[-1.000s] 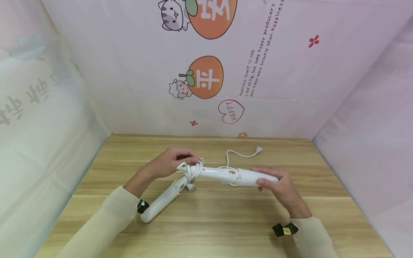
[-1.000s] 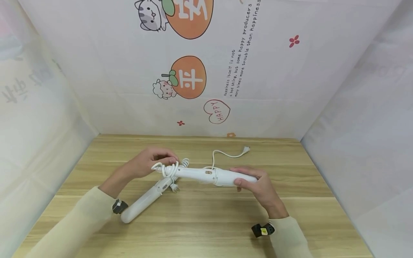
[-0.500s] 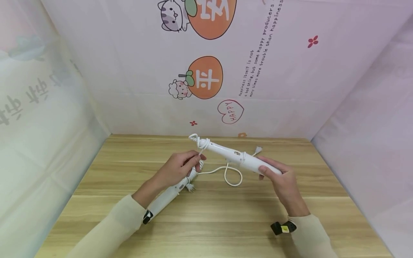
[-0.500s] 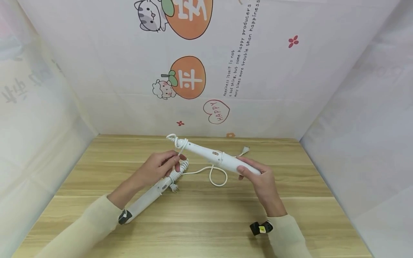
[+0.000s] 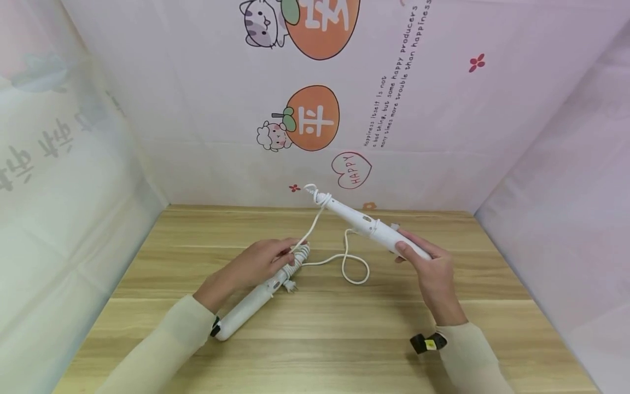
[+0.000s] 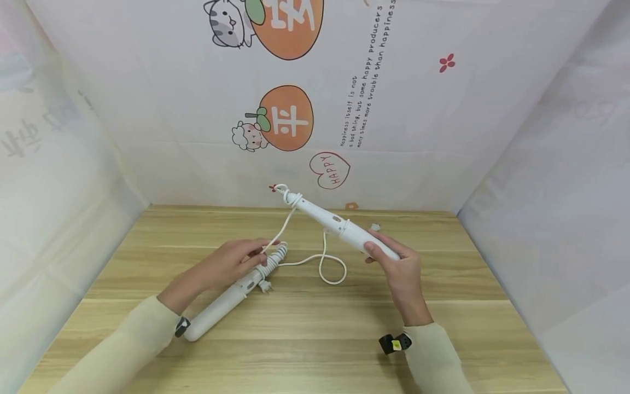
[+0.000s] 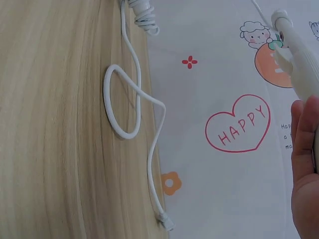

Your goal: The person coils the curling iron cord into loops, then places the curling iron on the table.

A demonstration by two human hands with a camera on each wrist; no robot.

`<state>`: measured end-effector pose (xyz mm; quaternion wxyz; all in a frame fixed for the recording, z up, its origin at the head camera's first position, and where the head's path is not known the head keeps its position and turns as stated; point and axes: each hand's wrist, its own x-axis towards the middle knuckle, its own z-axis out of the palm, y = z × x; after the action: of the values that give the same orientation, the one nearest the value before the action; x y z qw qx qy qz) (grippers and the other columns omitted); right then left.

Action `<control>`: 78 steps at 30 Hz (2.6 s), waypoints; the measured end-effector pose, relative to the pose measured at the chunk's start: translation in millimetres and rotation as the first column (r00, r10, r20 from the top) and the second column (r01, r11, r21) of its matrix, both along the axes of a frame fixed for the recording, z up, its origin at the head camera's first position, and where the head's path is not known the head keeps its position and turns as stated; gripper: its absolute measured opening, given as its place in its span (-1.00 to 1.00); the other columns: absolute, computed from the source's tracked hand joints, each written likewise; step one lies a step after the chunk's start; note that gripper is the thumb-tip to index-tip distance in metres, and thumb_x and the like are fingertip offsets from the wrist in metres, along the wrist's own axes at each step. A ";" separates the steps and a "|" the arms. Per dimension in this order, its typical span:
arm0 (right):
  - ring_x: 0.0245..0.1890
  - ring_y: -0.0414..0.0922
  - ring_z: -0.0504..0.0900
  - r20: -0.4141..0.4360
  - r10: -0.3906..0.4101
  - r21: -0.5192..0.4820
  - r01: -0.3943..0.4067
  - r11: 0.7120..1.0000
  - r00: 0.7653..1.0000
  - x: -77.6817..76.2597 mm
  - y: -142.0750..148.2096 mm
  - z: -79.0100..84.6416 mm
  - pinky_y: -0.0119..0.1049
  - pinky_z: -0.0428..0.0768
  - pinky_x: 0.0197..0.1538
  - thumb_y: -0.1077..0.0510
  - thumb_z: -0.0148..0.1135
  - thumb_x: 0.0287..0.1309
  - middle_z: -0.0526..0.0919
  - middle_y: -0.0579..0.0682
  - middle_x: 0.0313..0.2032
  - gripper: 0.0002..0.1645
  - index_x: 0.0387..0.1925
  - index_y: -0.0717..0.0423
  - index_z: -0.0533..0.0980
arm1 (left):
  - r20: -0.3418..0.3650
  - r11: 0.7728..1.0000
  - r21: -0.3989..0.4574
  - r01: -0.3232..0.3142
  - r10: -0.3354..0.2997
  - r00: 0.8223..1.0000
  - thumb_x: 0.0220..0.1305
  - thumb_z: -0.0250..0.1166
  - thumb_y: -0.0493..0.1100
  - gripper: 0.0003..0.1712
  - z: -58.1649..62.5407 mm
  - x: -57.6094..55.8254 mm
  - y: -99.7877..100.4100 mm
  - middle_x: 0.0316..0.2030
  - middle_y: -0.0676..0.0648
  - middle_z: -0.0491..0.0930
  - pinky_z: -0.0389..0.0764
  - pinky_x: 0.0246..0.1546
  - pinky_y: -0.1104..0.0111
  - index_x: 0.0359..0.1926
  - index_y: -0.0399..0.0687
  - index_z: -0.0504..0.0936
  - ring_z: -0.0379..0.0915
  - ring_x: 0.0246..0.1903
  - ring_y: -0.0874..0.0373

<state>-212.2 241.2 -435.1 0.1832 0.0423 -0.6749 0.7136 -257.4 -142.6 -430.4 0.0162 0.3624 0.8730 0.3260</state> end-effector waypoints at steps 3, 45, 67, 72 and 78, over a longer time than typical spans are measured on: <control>-0.46 -0.15 0.79 -0.003 -0.008 -0.007 0.008 1.000 1.000 -2.9 -0.3 -2.2 -0.33 0.79 -0.20 0.40 0.46 0.34 0.88 -0.12 0.01 -0.53 0.19 0.59 0.60 | -0.091 0.998 -0.048 -0.034 0.030 0.995 0.63 0.28 -0.20 -0.64 2.0 -9.5 -3.8 -0.22 0.05 0.81 0.59 -0.22 0.31 0.34 0.05 0.68 0.55 -0.32 0.31; -0.44 -0.08 0.79 -0.165 -0.047 -0.180 0.017 0.984 0.985 -0.6 0.0 18.8 -0.32 0.78 -0.30 0.60 0.36 0.27 0.90 0.05 -0.06 -0.65 0.09 0.55 0.68 | -0.301 0.981 0.110 -0.157 0.183 0.936 0.55 0.15 -0.36 -0.54 61.0 -21.0 53.1 -0.06 -0.04 0.87 0.47 -0.43 0.35 0.37 -0.15 0.67 0.38 -0.52 0.25; -0.41 -0.18 0.76 -0.140 0.311 0.127 -0.294 0.947 0.940 21.5 -2.7 15.7 -0.33 0.77 -0.29 0.61 0.31 0.27 0.88 -0.06 0.02 -0.59 0.07 0.32 0.77 | -0.048 0.926 0.357 -0.119 0.145 0.988 0.35 0.35 -0.44 -0.76 62.7 26.2 12.1 -0.48 -0.04 0.73 0.35 -0.52 0.45 -0.07 -0.21 0.88 0.31 -0.56 0.36; -0.29 -0.17 0.73 -0.141 0.419 0.069 -0.413 0.908 0.897 20.6 -6.8 7.1 -0.33 0.75 -0.29 0.57 0.26 0.35 0.87 -0.06 0.05 -0.54 0.10 0.16 0.80 | -0.085 0.929 0.369 -0.025 0.061 0.994 0.25 0.40 -0.53 -0.71 54.5 31.2 14.3 -0.28 -0.17 0.86 0.63 -0.31 0.44 -0.04 -0.28 0.85 0.56 -0.37 0.39; -0.16 -0.14 0.71 -0.181 0.363 -0.042 -0.376 0.926 0.914 19.8 -6.1 2.7 -0.36 0.76 -0.25 0.54 0.24 0.41 0.86 -0.01 0.06 -0.58 0.11 0.19 0.78 | 0.077 0.936 0.307 -0.172 0.156 0.985 0.53 0.41 -0.12 -0.83 48.1 43.0 19.5 -0.57 0.11 0.70 0.27 -0.55 0.47 -0.08 -0.03 0.91 0.37 -0.60 0.37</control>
<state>-192.4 235.1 -432.4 0.1034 0.2225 -0.6091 0.7541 -214.3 -123.1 -382.3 -0.0460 0.2780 0.8368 0.4694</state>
